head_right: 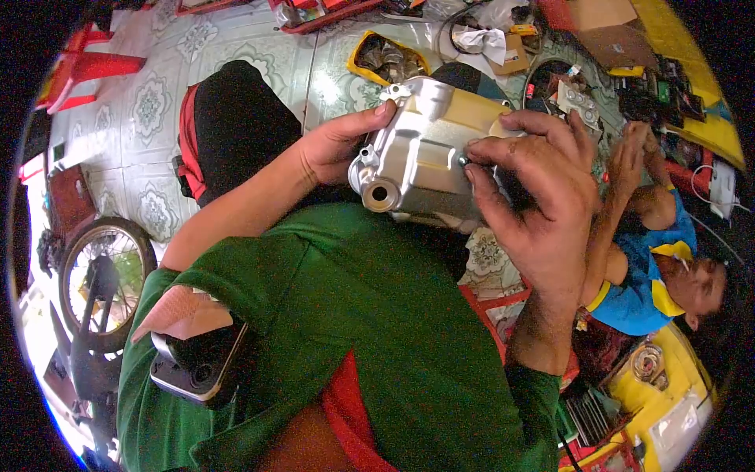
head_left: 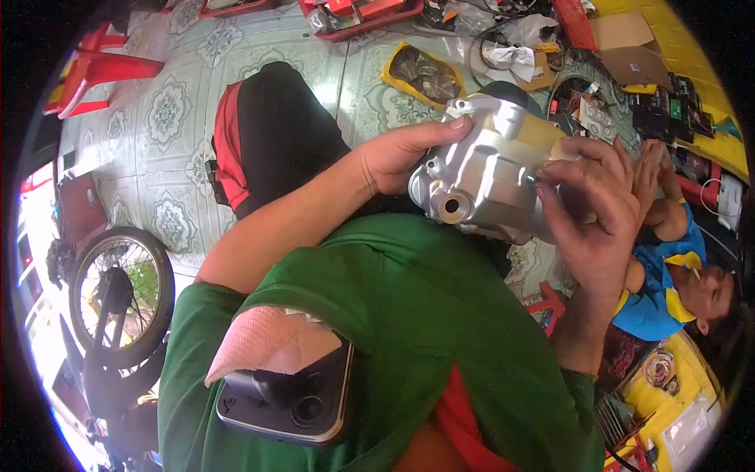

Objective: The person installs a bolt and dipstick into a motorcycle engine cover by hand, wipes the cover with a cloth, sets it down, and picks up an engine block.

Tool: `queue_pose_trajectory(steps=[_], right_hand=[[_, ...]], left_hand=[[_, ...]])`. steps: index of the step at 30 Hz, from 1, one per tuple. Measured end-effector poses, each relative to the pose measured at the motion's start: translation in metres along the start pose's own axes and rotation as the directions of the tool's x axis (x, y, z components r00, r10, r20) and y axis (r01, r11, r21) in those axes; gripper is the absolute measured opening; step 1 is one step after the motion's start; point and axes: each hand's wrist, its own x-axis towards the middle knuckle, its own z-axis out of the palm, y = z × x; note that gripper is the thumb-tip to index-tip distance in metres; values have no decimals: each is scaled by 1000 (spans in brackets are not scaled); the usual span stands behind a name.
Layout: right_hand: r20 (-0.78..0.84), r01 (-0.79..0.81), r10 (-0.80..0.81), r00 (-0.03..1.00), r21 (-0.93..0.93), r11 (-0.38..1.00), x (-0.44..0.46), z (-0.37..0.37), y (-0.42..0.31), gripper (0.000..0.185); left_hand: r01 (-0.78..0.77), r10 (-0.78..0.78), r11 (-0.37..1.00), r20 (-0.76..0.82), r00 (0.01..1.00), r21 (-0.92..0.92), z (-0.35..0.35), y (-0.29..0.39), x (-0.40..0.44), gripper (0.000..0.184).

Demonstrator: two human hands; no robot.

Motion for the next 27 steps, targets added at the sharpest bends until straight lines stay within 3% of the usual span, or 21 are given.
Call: queue_pose_trajectory(steps=[3,8,12,15,18,21,27], right_hand=[[30,60,-58,998,-84,995,2,0,0,18],[-57,41,-36,998,95,995,-3,12,5,16],[-69,87,-85,994,24,996,-2,13,3,15],[-69,80,-82,994,-33,996,-6,13,1,14],[-49,9,-6,999,60,998,-8,12,-1,10],[-21,-27,26,999,-7,1000,-6,12,-7,8],[-129,-30,34,991,28,999,-11,21,-4,9]], left_hand=[[-9,9,1000,5,1000,-1,2,1,-1,59],[-13,13,1000,-6,1000,16,1,3,-2,58],[-8,8,999,-14,1000,42,5,3,-3,63],[-4,5,997,-14,1000,77,7,5,-4,61],[15,-8,992,-54,999,125,8,6,-6,59],[8,-3,993,-49,999,115,10,6,-6,60],[2,5,993,-60,998,121,16,6,-8,63]])
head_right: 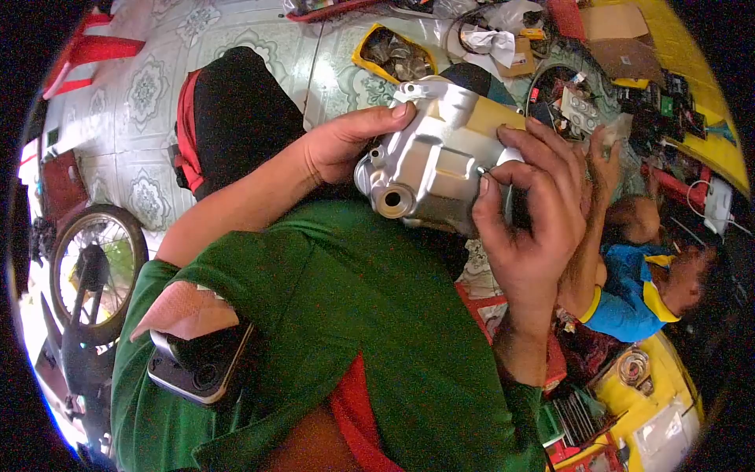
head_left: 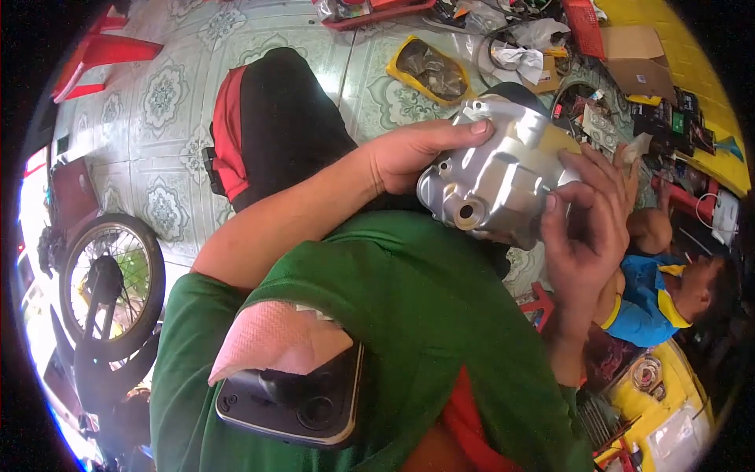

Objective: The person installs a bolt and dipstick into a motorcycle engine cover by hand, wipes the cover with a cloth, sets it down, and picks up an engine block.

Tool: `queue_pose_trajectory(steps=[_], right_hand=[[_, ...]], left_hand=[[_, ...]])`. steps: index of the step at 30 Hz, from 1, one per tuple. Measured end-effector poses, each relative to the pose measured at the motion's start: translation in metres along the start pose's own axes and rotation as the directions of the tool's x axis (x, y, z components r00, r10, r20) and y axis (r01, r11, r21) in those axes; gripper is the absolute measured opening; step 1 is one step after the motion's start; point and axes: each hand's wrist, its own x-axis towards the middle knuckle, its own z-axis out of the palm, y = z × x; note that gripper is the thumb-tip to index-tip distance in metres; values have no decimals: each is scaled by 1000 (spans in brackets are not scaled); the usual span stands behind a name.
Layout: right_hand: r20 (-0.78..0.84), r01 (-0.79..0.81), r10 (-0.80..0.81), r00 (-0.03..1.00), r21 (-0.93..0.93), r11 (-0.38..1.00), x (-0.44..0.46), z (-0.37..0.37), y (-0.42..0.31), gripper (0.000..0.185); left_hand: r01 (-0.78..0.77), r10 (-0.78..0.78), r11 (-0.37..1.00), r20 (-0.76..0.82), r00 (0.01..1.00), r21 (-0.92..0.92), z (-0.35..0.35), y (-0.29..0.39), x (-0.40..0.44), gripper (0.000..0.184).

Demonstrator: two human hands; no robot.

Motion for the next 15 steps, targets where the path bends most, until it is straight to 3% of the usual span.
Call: queue_pose_trajectory(steps=[5,15], right_hand=[[-71,39,-55,996,-208,977,-8,5,-9,10],[-55,14,-30,998,-271,962,-17,6,-15,13]], left_hand=[[-5,4,1000,-19,1000,-27,1,-2,1,63],[-5,3,999,-32,999,-50,5,-2,-1,60]])
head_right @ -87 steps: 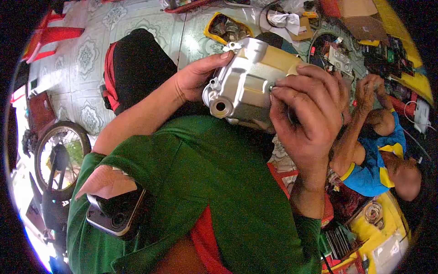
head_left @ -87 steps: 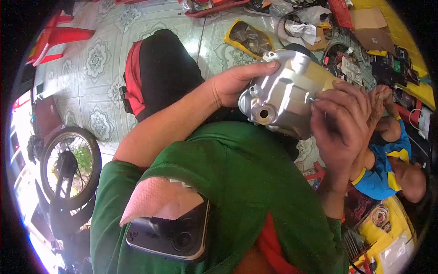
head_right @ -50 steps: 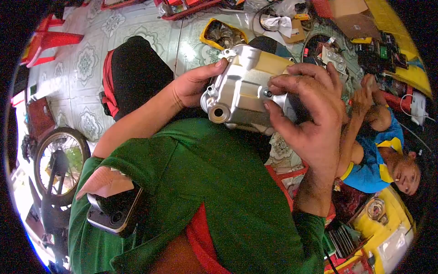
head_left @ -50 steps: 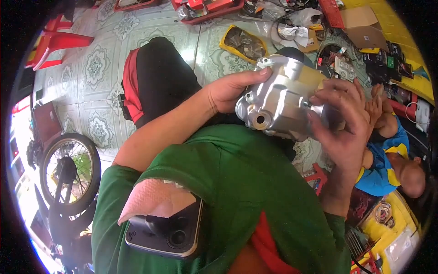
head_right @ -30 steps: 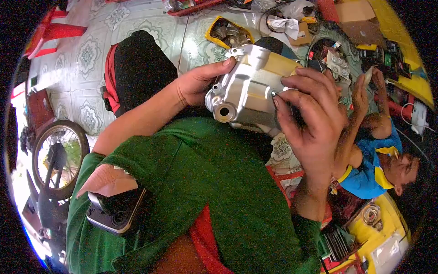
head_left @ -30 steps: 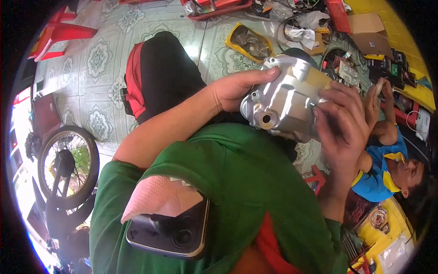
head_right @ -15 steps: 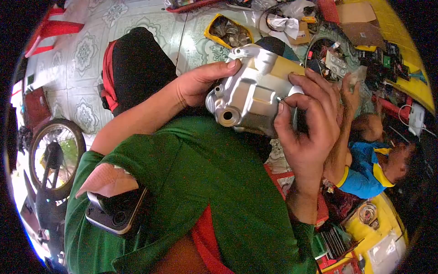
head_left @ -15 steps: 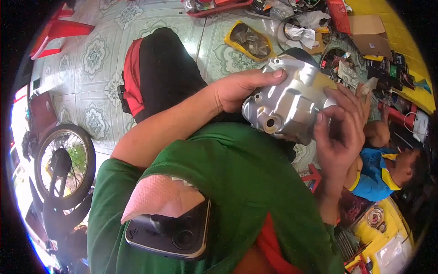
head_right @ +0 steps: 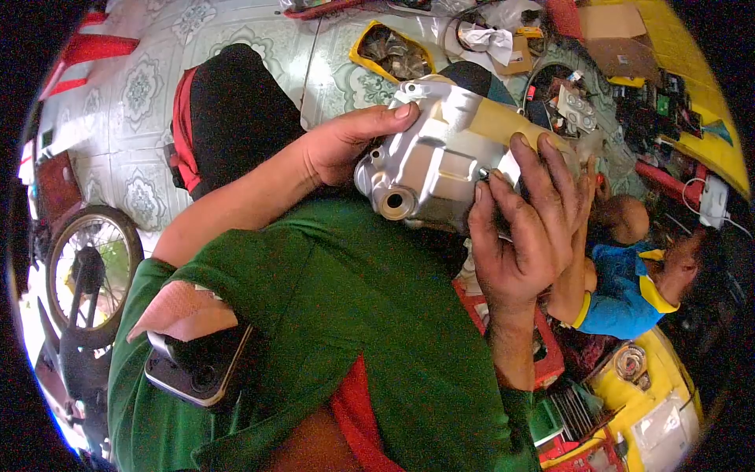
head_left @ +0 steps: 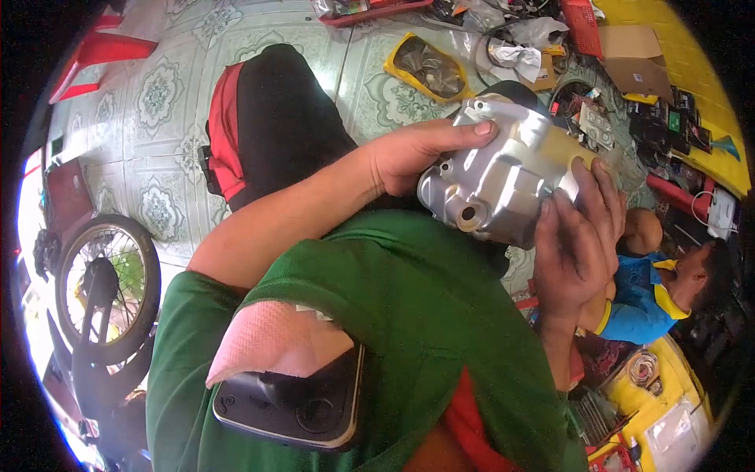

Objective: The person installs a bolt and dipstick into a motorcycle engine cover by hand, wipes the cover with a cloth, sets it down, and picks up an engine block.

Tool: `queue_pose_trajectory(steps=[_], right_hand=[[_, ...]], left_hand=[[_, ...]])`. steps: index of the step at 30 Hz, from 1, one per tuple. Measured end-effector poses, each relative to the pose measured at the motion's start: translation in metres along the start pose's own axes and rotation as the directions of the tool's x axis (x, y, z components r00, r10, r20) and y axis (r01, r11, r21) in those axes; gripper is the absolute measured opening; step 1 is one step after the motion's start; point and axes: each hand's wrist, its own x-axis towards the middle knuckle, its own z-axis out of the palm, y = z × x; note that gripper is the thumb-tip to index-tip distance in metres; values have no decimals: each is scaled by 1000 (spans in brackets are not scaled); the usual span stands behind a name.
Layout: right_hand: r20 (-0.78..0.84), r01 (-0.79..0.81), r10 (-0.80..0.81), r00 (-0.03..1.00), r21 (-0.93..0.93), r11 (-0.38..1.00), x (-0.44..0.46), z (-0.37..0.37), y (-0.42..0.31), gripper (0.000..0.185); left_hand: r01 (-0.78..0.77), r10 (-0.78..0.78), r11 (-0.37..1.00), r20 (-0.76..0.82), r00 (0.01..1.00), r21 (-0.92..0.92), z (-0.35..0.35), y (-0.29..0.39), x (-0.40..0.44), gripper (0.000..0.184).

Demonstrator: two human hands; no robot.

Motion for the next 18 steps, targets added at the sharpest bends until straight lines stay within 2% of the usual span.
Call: queue_pose_trajectory(steps=[2,3,8,15,17,18], right_hand=[[-35,-26,30,999,121,992,-1,3,3,13],[-36,-25,30,999,120,992,-1,2,3,13],[-4,-55,55,998,-11,998,-3,0,-4,13],[-14,-72,72,997,-68,995,-5,3,-7,14],[-41,-96,99,994,56,994,-4,4,-3,10],[-40,-96,99,994,56,994,-4,3,-2,10]], left_hand=[[-8,8,1000,21,1000,17,-1,0,0,60],[-16,15,999,39,999,35,-1,0,0,60],[-14,14,999,7,1000,33,2,1,-3,58],[-17,17,1000,16,1000,-1,3,-1,-2,60],[-14,14,1000,27,1000,6,4,0,-3,61],[-10,10,1000,39,999,14,4,0,-4,62]])
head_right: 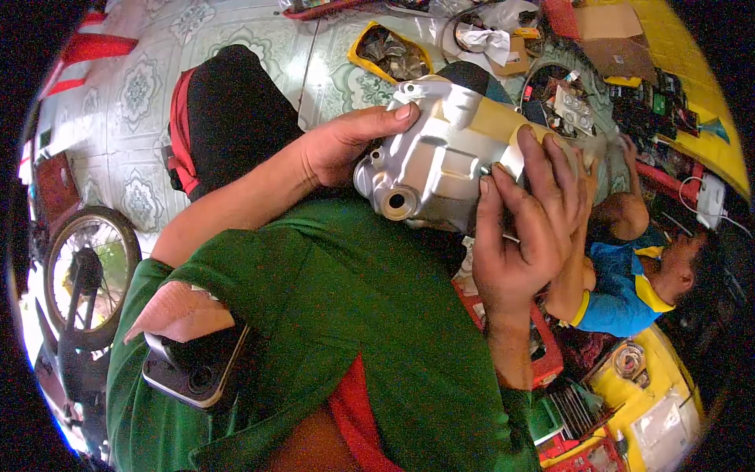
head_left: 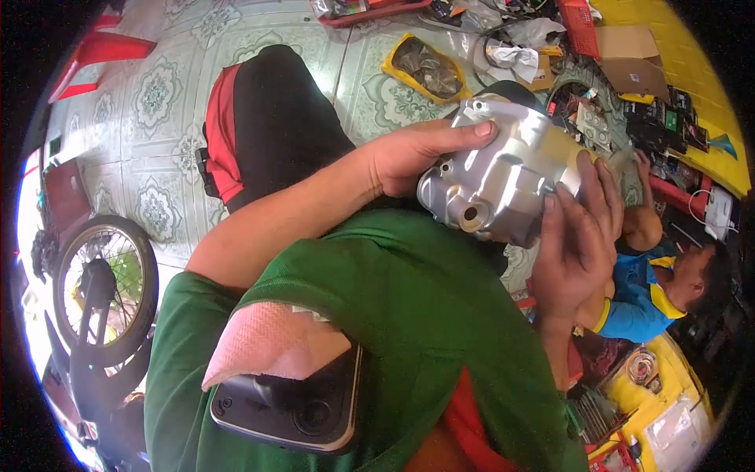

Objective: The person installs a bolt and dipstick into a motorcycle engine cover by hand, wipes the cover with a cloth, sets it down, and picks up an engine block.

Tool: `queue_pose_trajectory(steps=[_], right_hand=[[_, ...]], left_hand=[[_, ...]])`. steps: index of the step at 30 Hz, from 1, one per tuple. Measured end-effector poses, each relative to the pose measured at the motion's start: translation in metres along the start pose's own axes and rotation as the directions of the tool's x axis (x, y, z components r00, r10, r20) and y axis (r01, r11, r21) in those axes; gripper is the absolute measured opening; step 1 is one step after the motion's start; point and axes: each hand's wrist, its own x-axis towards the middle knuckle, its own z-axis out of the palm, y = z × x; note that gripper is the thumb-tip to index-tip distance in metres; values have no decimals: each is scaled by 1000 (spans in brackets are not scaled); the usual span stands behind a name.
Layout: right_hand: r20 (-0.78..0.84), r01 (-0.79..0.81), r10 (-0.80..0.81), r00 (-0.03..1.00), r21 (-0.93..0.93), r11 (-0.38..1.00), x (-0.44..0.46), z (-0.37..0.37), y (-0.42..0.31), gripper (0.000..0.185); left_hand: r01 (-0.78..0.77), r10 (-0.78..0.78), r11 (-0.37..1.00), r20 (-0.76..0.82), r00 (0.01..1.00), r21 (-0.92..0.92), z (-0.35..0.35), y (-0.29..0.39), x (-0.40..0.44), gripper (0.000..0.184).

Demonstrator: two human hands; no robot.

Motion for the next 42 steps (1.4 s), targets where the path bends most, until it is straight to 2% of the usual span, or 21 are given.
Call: queue_pose_trajectory(steps=[2,16,18,20,27,32,35,39,42], right_hand=[[38,-19,16,999,87,996,2,-2,1,15],[153,-19,9,988,63,998,17,-12,-3,13],[157,-13,5,988,51,999,19,-12,-2,11],[176,-91,67,982,131,987,20,-14,0,12],[72,-83,71,995,186,979,15,-3,1,12],[42,59,-64,997,93,994,10,-4,7,11],[32,74,-74,997,26,997,4,-3,6,12],[57,83,-85,995,34,996,3,-6,6,12],[15,31,-32,999,36,999,2,-1,-3,13]], left_hand=[[-7,7,1000,16,1000,16,0,1,-1,63],[-2,3,999,-5,1000,44,0,3,-1,67],[11,-11,1000,30,1000,-25,-1,5,-1,62],[29,-28,999,49,998,-38,-3,5,0,63],[-13,13,1000,23,1000,7,-6,4,2,69],[-6,6,1000,-17,1000,-3,0,5,0,68],[8,-8,1000,-7,1000,3,0,4,1,67],[20,-20,1000,3,1000,16,-2,4,1,65],[-5,5,1000,1,1000,-13,-1,3,2,63]])
